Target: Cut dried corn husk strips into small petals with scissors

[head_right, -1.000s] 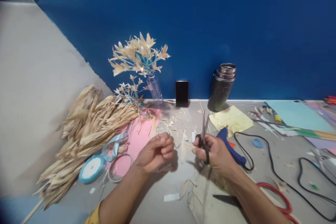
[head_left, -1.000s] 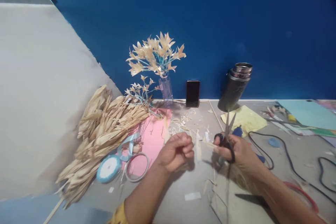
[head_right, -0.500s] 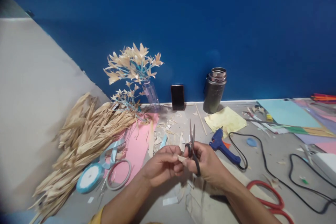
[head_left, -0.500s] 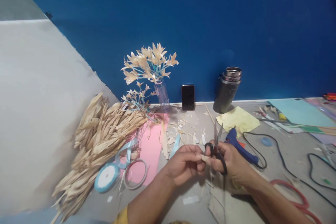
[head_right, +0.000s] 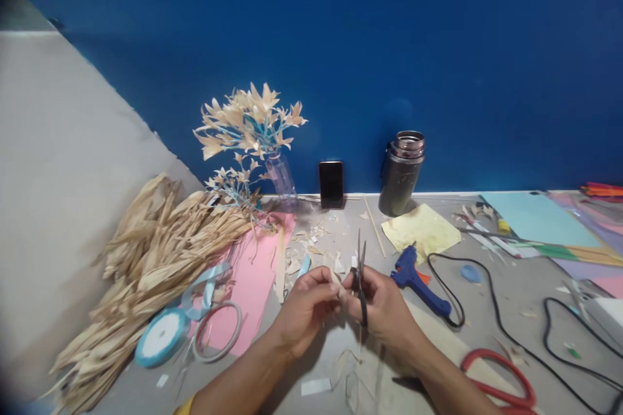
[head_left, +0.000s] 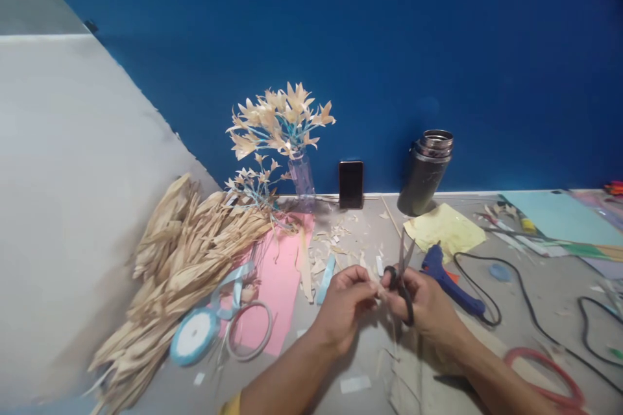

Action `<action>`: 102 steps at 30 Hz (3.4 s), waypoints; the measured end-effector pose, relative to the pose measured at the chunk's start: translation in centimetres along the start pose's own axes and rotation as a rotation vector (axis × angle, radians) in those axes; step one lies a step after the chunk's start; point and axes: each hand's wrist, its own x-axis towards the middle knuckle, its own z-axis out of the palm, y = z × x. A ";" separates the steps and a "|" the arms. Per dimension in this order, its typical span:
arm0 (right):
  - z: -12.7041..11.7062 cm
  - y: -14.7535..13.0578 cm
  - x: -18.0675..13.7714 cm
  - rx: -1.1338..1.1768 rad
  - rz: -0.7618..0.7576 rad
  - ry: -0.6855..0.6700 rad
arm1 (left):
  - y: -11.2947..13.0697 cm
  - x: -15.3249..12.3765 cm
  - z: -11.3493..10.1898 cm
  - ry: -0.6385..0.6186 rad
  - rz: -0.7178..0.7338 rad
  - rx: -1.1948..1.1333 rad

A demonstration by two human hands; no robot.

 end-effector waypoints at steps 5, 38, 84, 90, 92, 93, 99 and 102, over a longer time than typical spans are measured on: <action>0.0 0.1 0.3 0.089 0.115 -0.008 | 0.0 0.1 -0.8 -0.056 -0.048 0.151; 0.8 -0.3 -0.7 -0.155 0.181 -0.485 | 2.6 0.8 -2.7 0.051 0.195 -0.165; 0.8 0.6 -0.4 0.183 0.107 0.047 | 0.1 0.1 -1.8 -0.075 -0.046 -0.050; 1.1 0.5 -0.5 0.106 0.099 0.007 | -1.1 0.0 -1.2 0.049 0.002 -0.066; 1.0 0.3 -0.4 0.010 0.073 -0.075 | -0.7 0.1 -1.3 0.063 0.037 -0.044; 0.9 0.3 -0.3 -0.040 0.063 -0.135 | -0.4 0.2 -1.5 0.073 0.068 -0.025; 1.0 0.1 -0.6 -0.188 0.138 -0.444 | 1.1 0.3 -2.1 0.114 0.206 0.110; 1.2 0.2 -0.8 -0.252 0.172 -0.457 | 1.2 0.2 -2.1 0.118 0.214 0.113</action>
